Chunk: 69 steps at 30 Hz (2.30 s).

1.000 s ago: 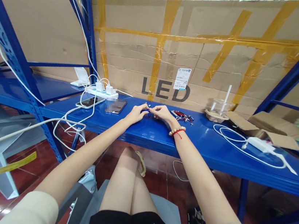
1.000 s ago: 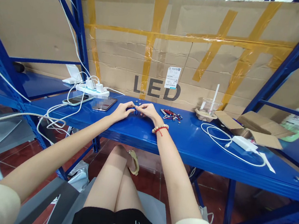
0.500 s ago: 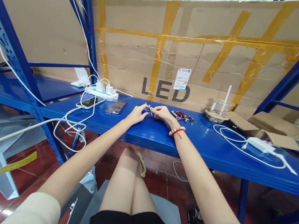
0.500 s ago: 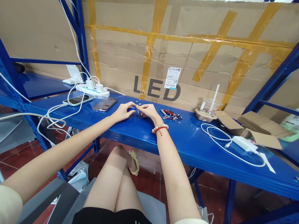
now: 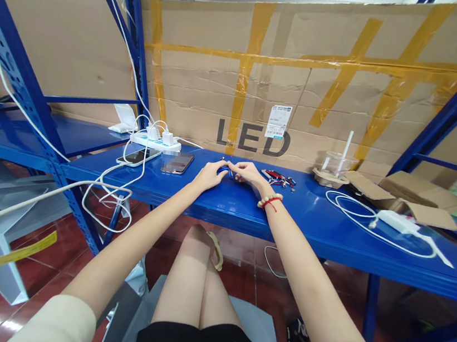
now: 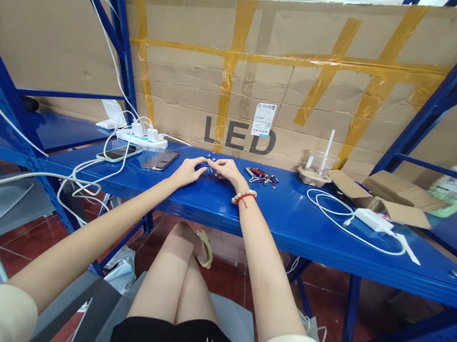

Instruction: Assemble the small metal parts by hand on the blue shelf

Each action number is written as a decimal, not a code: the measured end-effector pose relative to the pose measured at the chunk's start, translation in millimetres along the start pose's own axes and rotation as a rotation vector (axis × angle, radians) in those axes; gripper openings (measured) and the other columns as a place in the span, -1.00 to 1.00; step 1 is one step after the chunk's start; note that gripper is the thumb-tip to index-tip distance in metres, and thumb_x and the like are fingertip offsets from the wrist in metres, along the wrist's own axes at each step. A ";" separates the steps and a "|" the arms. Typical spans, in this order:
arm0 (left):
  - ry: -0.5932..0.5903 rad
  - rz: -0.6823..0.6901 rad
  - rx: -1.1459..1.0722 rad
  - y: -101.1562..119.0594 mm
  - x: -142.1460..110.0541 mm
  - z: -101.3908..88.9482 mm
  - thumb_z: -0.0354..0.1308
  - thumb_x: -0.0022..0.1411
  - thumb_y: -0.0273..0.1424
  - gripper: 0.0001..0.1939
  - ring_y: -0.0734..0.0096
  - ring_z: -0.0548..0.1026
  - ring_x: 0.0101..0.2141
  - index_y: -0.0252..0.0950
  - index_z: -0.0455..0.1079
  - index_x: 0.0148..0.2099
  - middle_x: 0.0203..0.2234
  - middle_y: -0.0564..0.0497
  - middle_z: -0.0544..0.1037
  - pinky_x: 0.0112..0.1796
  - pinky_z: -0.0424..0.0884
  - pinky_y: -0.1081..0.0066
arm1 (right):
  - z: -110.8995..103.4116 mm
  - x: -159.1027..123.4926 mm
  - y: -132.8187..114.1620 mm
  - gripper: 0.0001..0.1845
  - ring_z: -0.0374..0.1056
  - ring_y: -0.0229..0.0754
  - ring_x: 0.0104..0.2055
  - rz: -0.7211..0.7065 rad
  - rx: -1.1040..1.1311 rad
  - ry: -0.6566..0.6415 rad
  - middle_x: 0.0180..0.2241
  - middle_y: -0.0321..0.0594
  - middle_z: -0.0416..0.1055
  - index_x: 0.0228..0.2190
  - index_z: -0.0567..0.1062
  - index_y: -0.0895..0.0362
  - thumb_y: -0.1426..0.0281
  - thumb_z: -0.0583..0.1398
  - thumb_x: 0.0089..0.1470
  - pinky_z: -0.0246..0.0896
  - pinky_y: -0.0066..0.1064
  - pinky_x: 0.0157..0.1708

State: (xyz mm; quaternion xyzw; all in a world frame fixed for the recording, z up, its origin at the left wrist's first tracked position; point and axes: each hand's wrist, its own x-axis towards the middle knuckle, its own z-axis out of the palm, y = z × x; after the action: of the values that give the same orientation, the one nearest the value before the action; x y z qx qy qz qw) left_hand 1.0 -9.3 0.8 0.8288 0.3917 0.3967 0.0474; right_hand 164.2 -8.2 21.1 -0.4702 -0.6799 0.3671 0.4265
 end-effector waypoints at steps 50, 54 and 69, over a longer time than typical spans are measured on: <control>-0.075 -0.138 0.096 7.7 -2.2 -5.6 -0.17 0.27 -0.31 -0.72 0.23 0.44 -0.14 -0.21 0.21 -0.02 -0.19 -0.07 0.49 -0.16 0.31 0.29 | 1.4 1.8 -4.4 -0.84 0.34 -0.36 -0.41 0.116 0.282 -0.035 -0.35 -0.19 0.47 -0.39 0.55 0.19 0.37 0.28 -0.09 0.23 -0.62 -0.52; -0.080 -0.090 0.050 9.8 -4.0 -7.6 -0.17 0.27 -0.31 -0.73 0.23 0.44 -0.14 -0.22 0.19 -0.03 -0.19 -0.06 0.49 -0.15 0.31 0.28 | -2.1 1.6 -3.2 -0.84 0.31 -0.41 -0.47 0.179 0.390 -0.134 -0.40 -0.25 0.45 -0.36 0.53 0.16 0.40 0.28 -0.08 0.23 -0.64 -0.53; -0.121 -0.131 0.161 11.4 -3.3 -7.0 -0.17 0.27 -0.33 -0.71 0.23 0.44 -0.13 -0.16 0.27 -0.02 -0.18 -0.04 0.50 -0.17 0.33 0.32 | 3.6 5.4 4.1 -0.65 0.31 -0.40 -0.53 0.197 0.187 -0.052 -0.52 -0.30 0.42 -0.31 0.49 0.15 0.26 0.34 -0.19 0.23 -0.65 -0.58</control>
State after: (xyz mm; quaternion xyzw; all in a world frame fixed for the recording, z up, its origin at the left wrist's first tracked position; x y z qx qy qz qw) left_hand 1.9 -21.1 8.0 0.8251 0.4719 0.3091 0.0302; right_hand 161.1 -2.2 17.3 -0.4832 -0.6040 0.4812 0.4125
